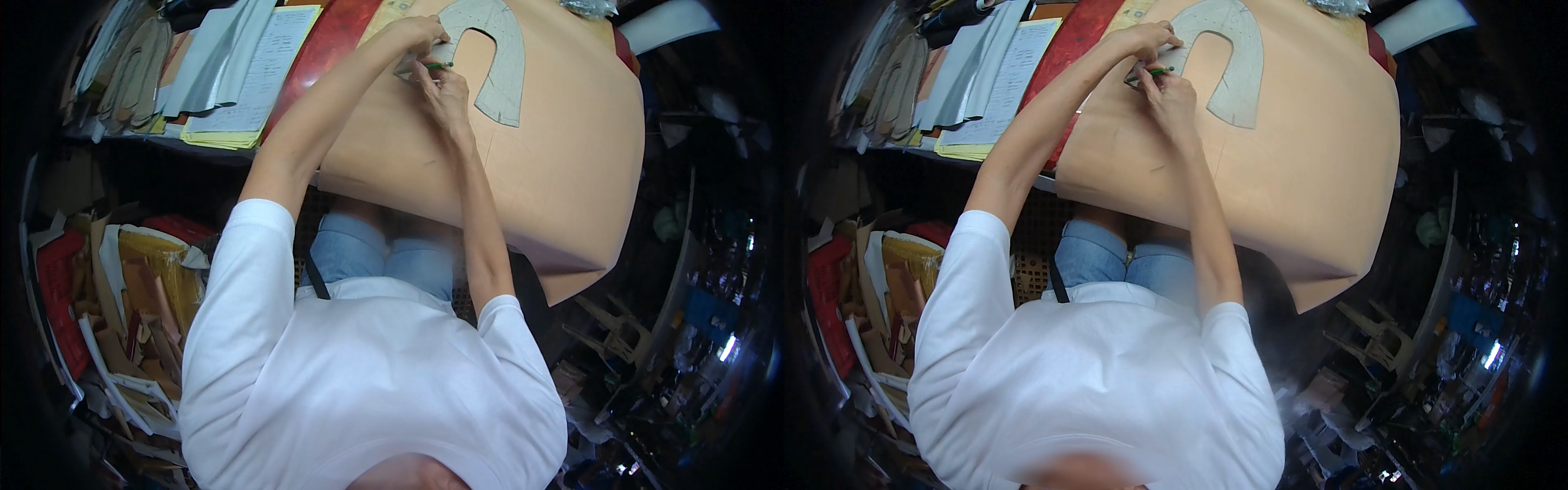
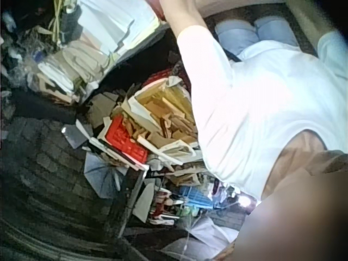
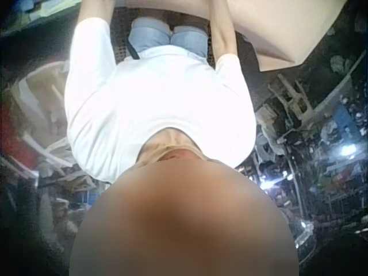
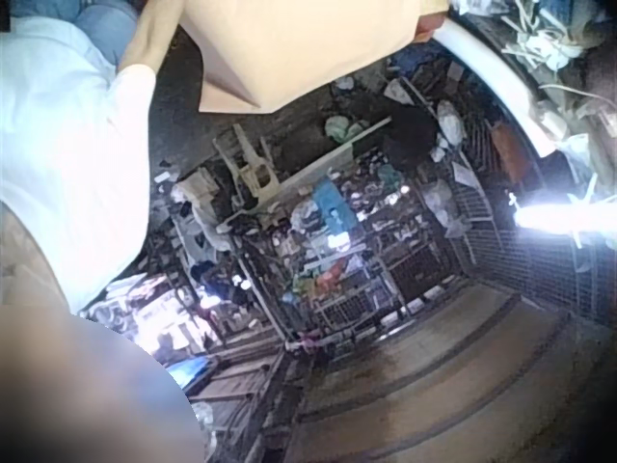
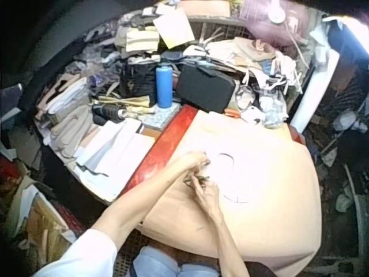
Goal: The person places a U-shaped template on a large sheet of tan material and traces its outline with a green pen. They repeat this process with a red U-shaped template and then use a ruler to draw straight lines on the material.
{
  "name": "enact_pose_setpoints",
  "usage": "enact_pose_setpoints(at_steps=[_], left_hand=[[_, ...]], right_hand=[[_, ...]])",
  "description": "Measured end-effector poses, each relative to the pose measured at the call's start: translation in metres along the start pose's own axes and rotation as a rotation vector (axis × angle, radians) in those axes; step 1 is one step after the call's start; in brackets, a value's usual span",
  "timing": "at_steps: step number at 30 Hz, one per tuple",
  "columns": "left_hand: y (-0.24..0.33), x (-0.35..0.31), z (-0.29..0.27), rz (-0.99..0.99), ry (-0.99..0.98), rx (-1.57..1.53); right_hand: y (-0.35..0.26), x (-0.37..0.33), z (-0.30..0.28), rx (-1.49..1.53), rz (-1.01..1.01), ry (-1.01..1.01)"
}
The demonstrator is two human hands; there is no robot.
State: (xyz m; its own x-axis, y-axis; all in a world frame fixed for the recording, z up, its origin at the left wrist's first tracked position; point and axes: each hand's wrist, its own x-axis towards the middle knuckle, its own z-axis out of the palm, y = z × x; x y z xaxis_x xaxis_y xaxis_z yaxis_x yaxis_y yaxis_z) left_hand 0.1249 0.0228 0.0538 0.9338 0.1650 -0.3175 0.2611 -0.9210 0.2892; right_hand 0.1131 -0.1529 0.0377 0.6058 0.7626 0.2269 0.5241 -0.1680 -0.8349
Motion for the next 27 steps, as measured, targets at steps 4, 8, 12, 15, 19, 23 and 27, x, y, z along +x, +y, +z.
enact_pose_setpoints(at_steps=[4, 8, 12, 15, 19, 23, 27], left_hand=[[0.004, -0.005, -0.002, 0.022, -0.013, 0.027], [0.008, -0.004, -0.005, 0.014, -0.032, 0.053], [0.007, -0.004, -0.006, 0.012, -0.045, 0.026], [0.007, -0.006, -0.006, 0.024, -0.026, 0.043], [0.012, -0.009, -0.009, -0.01, -0.046, 0.081], [0.013, -0.014, -0.009, 0.001, -0.013, 0.074], [0.011, -0.014, -0.007, 0.017, 0.006, 0.057]], right_hand=[[0.016, -0.003, -0.018, 0.056, 0.087, 0.05], [0.026, 0.002, -0.041, -0.013, 0.122, 0.118], [0.028, 0.016, -0.046, -0.065, 0.081, 0.101], [0.033, 0.036, -0.045, -0.136, 0.024, 0.084], [0.048, 0.089, -0.047, -0.274, -0.047, 0.069], [0.066, 0.139, -0.063, -0.487, -0.014, 0.077], [0.086, 0.139, -0.088, -0.397, 0.099, 0.155]])
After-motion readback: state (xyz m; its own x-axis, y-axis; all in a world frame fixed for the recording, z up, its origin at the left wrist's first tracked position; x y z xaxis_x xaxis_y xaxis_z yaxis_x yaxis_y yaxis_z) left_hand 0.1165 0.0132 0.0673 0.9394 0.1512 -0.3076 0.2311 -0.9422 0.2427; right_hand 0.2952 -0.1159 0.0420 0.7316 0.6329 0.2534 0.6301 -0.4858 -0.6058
